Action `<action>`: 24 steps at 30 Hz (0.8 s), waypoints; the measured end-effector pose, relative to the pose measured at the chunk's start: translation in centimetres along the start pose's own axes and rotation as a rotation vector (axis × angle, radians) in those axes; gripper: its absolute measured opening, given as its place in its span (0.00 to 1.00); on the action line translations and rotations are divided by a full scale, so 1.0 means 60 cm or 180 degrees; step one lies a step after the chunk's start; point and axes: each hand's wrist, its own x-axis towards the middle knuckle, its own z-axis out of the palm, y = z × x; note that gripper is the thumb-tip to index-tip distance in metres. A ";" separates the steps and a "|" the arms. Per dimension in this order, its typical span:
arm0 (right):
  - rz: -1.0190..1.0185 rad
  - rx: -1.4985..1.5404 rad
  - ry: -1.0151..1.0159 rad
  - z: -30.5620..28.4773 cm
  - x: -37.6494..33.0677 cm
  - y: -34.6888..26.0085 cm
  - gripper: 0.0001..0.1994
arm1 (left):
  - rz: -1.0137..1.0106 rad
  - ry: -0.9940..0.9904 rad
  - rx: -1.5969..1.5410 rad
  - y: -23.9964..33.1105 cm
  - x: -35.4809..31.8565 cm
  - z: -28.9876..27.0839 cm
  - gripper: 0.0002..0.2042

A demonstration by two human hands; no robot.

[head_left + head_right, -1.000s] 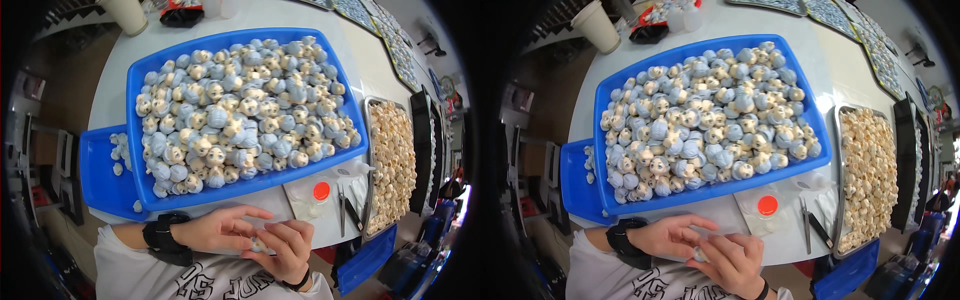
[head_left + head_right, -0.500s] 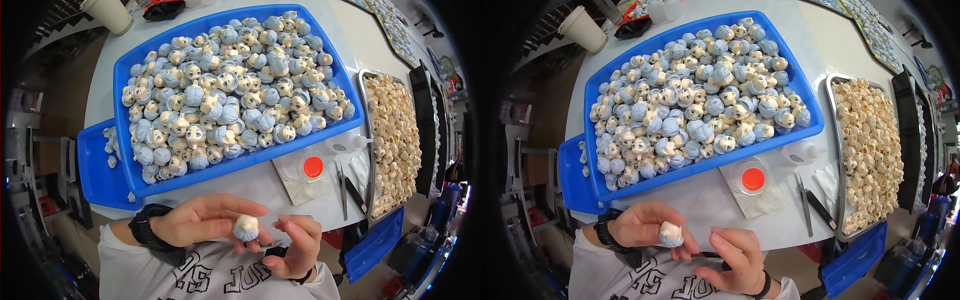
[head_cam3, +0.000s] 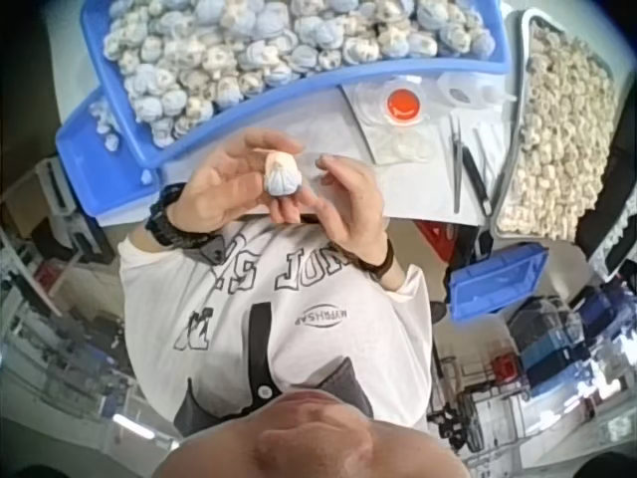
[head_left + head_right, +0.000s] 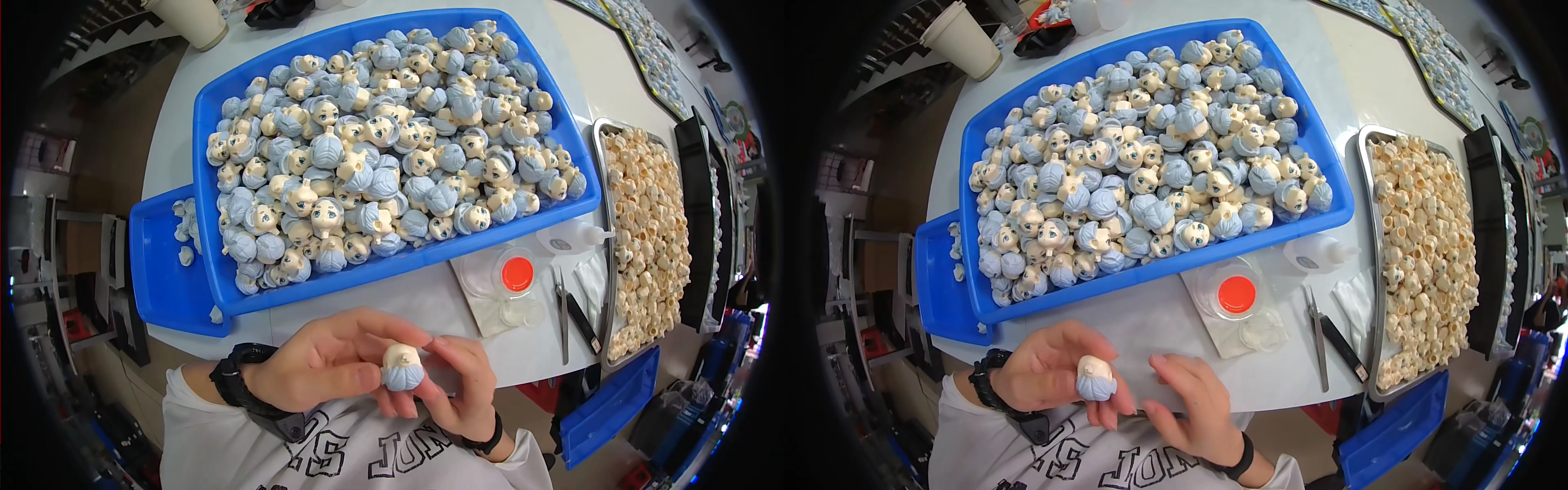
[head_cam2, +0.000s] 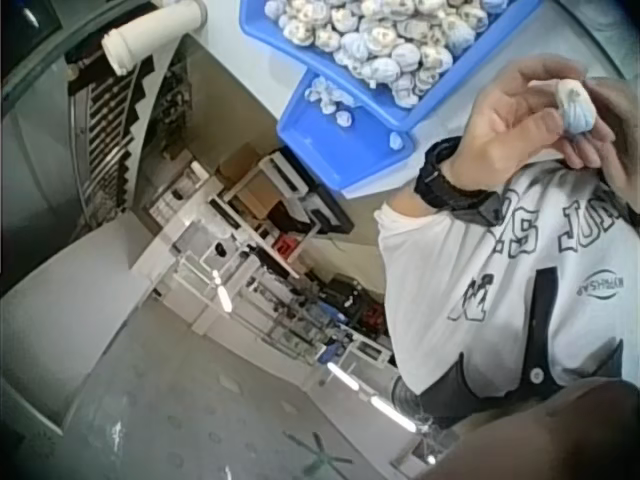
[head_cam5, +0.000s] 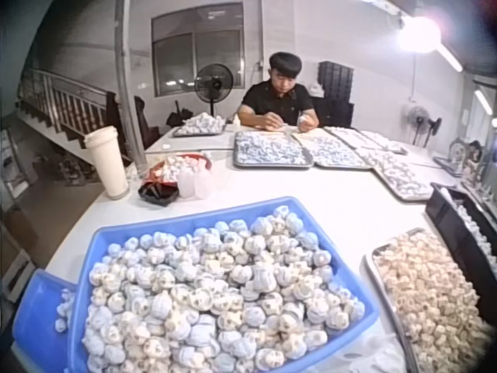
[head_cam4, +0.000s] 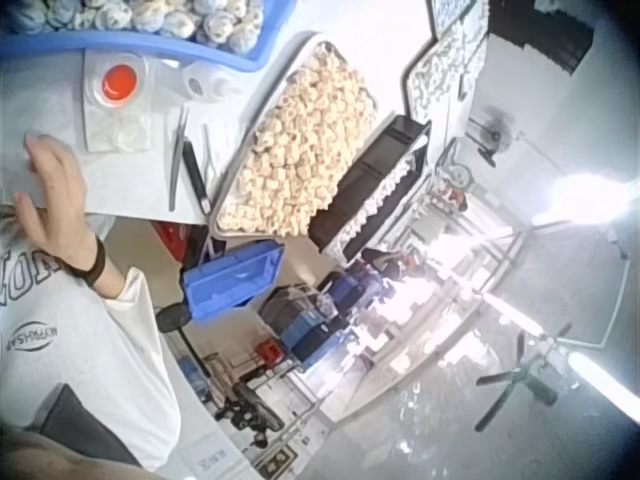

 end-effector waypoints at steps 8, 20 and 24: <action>-0.0372 -0.0190 -0.0137 0.008 -0.001 0.021 0.24 | 0.0189 0.0262 0.0526 0.001 0.002 0.024 0.13; -0.0481 -0.0443 -0.0160 0.016 -0.005 0.024 0.21 | 0.0196 0.0552 0.0370 -0.005 0.001 0.033 0.16; -0.0402 -0.0360 -0.0116 0.011 -0.006 0.020 0.21 | 0.0152 0.0517 0.0408 -0.010 0.001 0.031 0.18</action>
